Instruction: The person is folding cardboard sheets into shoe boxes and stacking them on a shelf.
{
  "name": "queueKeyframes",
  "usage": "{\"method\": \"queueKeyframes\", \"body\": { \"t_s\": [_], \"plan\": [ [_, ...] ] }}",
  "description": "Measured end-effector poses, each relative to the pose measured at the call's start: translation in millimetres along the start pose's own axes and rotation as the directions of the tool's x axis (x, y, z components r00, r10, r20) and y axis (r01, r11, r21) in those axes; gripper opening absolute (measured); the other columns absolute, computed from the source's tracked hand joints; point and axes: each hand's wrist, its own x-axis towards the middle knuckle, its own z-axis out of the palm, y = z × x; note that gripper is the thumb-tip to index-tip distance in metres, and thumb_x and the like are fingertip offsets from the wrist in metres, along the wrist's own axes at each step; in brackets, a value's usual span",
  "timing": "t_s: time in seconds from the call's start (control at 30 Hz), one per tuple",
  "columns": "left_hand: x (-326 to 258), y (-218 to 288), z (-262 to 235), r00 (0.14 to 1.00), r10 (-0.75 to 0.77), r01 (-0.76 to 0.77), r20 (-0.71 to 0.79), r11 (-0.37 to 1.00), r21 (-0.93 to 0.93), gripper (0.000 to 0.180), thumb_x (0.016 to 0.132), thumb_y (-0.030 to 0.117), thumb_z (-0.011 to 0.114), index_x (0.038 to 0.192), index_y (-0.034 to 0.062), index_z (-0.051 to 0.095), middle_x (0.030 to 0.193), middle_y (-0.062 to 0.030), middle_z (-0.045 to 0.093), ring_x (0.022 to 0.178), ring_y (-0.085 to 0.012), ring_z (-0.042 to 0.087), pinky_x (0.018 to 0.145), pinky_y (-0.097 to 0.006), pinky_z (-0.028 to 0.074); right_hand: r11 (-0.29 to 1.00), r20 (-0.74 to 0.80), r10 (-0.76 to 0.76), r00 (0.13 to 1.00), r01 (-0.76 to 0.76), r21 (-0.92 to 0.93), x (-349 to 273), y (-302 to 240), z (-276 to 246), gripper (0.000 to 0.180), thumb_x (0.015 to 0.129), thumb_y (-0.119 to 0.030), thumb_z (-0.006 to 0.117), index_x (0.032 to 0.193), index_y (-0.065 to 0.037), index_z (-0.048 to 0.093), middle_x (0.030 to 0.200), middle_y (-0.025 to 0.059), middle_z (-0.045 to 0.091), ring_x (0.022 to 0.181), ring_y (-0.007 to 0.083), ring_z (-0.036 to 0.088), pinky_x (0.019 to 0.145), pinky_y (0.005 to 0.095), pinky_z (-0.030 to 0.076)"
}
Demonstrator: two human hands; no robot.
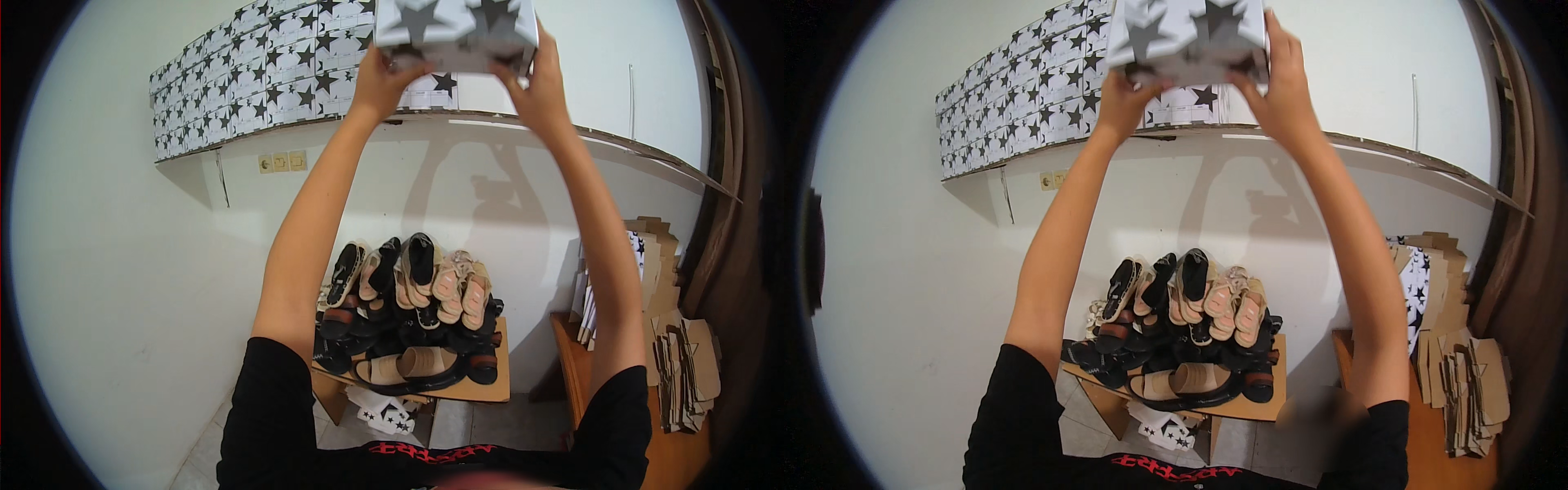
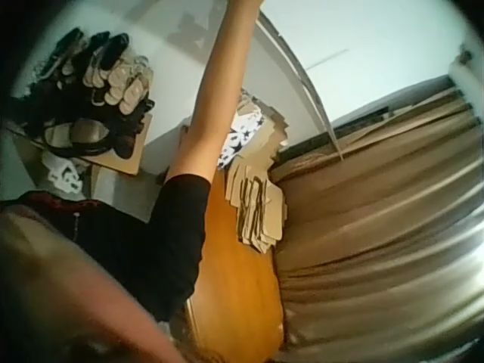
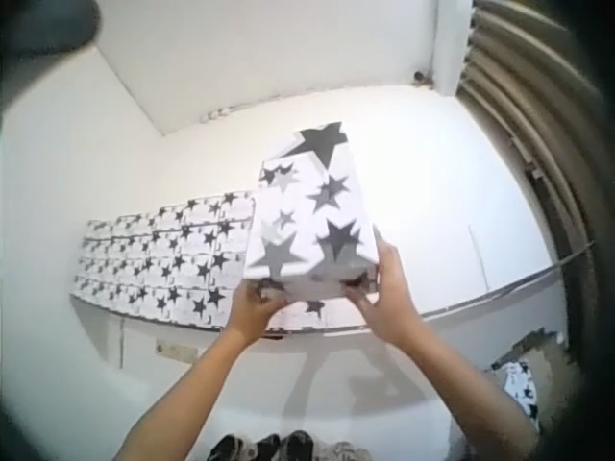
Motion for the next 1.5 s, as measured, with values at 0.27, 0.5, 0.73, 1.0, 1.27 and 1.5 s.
{"method": "queueKeyframes", "body": {
  "t_s": [0.27, 0.5, 0.73, 1.0, 1.27, 1.5],
  "plan": [
    [117.4, -54.8, -27.1, 0.972, 0.201, -0.229, -0.124, 0.93, -0.288, 0.042, 0.087, 0.026, 0.06, 0.115, -0.0033, 0.047, 0.09, -0.007, 0.06, 0.075, -0.0119, 0.054, 0.066, -0.024, 0.044, 0.977, -0.176, -0.205, 0.963, 0.191, -0.096, 110.2, 34.1, 54.4, 0.047, 0.081, -0.01, 0.06, 0.123, 0.003, 0.042, 0.105, 0.026, 0.057, 0.097, 0.0369, 0.057, 0.084, 0.0369, 0.044],
    [173.5, -64.5, -31.8, 0.939, 0.244, -0.269, -0.242, 0.96, -0.076, 0.04, 0.087, 0.034, 0.058, 0.104, -0.002, 0.052, 0.081, -0.0048, 0.059, 0.067, -0.0098, 0.052, 0.06, -0.023, 0.043, 0.994, -0.131, -0.072, 0.989, 0.06, -0.089, 151.9, 64.0, 84.2, 0.035, 0.086, -0.019, 0.053, 0.108, 0.007, 0.049, 0.098, 0.0303, 0.057, 0.096, 0.0452, 0.053, 0.083, 0.0423, 0.044],
    [206.1, -85.6, -20.5, 0.904, 0.303, -0.307, -0.301, 0.951, 0.035, 0.036, 0.088, 0.029, 0.056, 0.107, -0.0002, 0.048, 0.082, -0.0101, 0.061, 0.067, -0.0143, 0.056, 0.057, -0.029, 0.046, 0.967, -0.174, -0.008, 0.985, -0.036, -0.251, 173.1, 111.2, 121.0, 0.037, 0.086, -0.019, 0.05, 0.113, 0.005, 0.044, 0.094, 0.0321, 0.057, 0.093, 0.0461, 0.054, 0.081, 0.046, 0.044],
    [216.0, -91.6, -2.0, 0.905, 0.198, -0.118, -0.378, 0.967, 0.224, 0.048, 0.087, 0.027, 0.054, 0.122, 0.0023, 0.034, 0.093, -0.0229, 0.059, 0.07, -0.0266, 0.06, 0.064, -0.035, 0.049, 0.971, -0.216, 0.04, 0.976, -0.089, -0.221, 181.2, 137.2, 147.1, 0.027, 0.087, -0.019, 0.048, 0.11, -0.004, 0.047, 0.092, 0.0273, 0.06, 0.092, 0.043, 0.056, 0.081, 0.0477, 0.044],
    [228.2, -108.5, -5.5, 0.965, 0.244, -0.073, -0.097, 0.604, 0.794, 0.095, 0.078, 0.046, 0.06, 0.14, -0.0012, 0.006, 0.128, -0.0335, 0.037, 0.119, -0.0422, 0.041, 0.099, -0.039, 0.034, 0.98, -0.194, 0.047, 0.98, -0.083, -0.183, 185.8, 175.4, 174.7, 0.032, 0.085, -0.016, 0.047, 0.114, -0.002, 0.046, 0.102, 0.0255, 0.057, 0.094, 0.0408, 0.056, 0.082, 0.045, 0.044],
    [236.6, -144.4, -6.7, 0.957, 0.291, -0.148, 0.022, 0.422, 0.894, 0.101, 0.075, 0.059, 0.053, 0.138, -0.0069, 0.009, 0.141, -0.028, 0.02, 0.13, -0.0405, 0.022, 0.108, -0.045, 0.017, 0.957, -0.056, 0.124, 0.991, -0.135, -0.256, 170.9, 199.7, 206.9, 0.042, 0.085, -0.022, 0.047, 0.115, 0.007, 0.046, 0.122, 0.0262, 0.04, 0.117, 0.0424, 0.036, 0.093, 0.0409, 0.041]
  ]
}}
